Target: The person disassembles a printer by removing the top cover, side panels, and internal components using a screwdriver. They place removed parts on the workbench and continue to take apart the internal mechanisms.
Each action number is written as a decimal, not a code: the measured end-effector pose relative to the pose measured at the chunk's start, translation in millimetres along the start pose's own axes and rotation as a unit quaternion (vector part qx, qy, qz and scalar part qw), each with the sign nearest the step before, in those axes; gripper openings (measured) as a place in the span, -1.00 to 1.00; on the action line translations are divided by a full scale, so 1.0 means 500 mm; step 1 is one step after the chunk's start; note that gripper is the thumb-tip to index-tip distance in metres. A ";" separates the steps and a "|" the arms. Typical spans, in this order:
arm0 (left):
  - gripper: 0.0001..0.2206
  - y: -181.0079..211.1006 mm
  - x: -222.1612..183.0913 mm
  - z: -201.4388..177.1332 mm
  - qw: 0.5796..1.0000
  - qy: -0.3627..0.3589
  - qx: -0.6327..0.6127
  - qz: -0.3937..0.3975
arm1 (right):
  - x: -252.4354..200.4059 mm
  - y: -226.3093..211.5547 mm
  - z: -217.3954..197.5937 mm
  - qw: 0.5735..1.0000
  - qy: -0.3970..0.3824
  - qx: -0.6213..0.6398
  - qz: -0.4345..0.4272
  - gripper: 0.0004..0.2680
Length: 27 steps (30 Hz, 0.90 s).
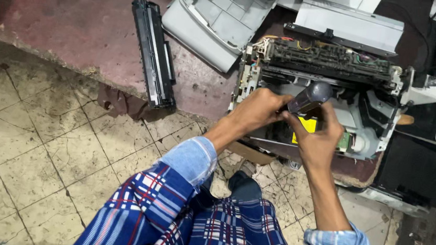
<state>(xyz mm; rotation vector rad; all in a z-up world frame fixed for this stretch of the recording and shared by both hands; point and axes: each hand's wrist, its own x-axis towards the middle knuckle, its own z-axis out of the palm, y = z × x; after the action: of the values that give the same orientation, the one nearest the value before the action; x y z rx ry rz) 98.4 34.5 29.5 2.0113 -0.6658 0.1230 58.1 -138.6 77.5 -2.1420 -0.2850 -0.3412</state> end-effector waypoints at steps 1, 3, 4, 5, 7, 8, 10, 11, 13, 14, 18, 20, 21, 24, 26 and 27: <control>-0.70 0.004 0.000 -0.001 1.000 0.007 0.005 0.008 | -0.002 -0.002 0.000 1.000 -0.001 0.009 0.023 -0.69; -0.69 0.009 0.009 -0.001 1.000 -0.009 0.023 0.013 | -0.003 0.000 0.004 0.999 0.009 0.039 -0.034 -0.73; -0.69 0.010 0.012 0.002 0.999 -0.017 0.032 0.013 | -0.006 0.002 0.006 0.996 0.013 0.056 -0.062 -0.75; -0.66 0.009 0.015 0.005 0.999 -0.019 0.018 0.023 | -0.008 0.005 0.007 0.996 0.018 0.077 -0.047 -0.76; -0.60 0.000 0.023 0.010 0.999 -0.021 -0.008 0.042 | -0.006 0.013 0.008 0.992 0.027 0.120 -0.019 -0.77; -0.60 -0.006 0.030 0.014 0.997 -0.024 -0.027 0.066 | -0.003 0.017 0.004 0.993 0.026 0.112 -0.016 -0.77; -0.59 -0.020 0.035 0.022 0.991 -0.033 -0.067 0.111 | -0.001 0.024 -0.005 0.995 0.023 0.097 -0.007 -0.76; -0.63 -0.024 0.033 0.026 0.995 -0.064 -0.034 0.070 | -0.003 0.025 -0.011 0.992 0.010 0.117 0.051 -0.76; -0.70 -0.034 0.030 0.021 0.991 -0.126 0.038 -0.009 | -0.005 0.023 -0.013 0.974 -0.014 0.157 0.160 -0.75; -0.65 -0.035 0.030 0.016 0.993 -0.114 0.003 0.000 | -0.005 0.021 -0.013 0.970 -0.026 0.187 0.152 -0.73; -0.63 -0.021 0.035 -0.001 0.995 -0.085 -0.048 0.019 | -0.020 0.013 -0.013 0.959 -0.041 0.252 0.119 -0.70; -0.64 -0.006 0.036 -0.009 0.995 -0.095 -0.008 0.012 | -0.024 0.013 -0.009 0.980 -0.019 0.189 0.058 -0.70; -0.63 0.003 0.034 -0.011 0.994 -0.109 0.021 0.003 | -0.025 0.013 -0.006 0.993 0.000 0.120 0.006 -0.71; -0.69 0.023 0.027 -0.011 0.997 -0.070 0.031 0.013 | -0.012 0.017 0.000 0.997 0.029 0.074 0.014 -0.75; -0.69 0.029 0.017 -0.002 0.999 -0.036 0.016 0.008 | -0.010 0.016 -0.001 0.997 0.039 0.066 0.032 -0.75; -0.67 0.029 0.013 0.005 1.000 -0.027 0.011 -0.004 | -0.011 0.014 -0.002 0.998 0.046 0.046 0.017 -0.72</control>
<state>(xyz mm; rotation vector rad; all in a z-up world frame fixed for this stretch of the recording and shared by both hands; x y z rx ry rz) 96.0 24.6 41.8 2.0445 -0.6916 0.0720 55.3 -143.8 70.6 -2.0325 -0.2074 -0.3985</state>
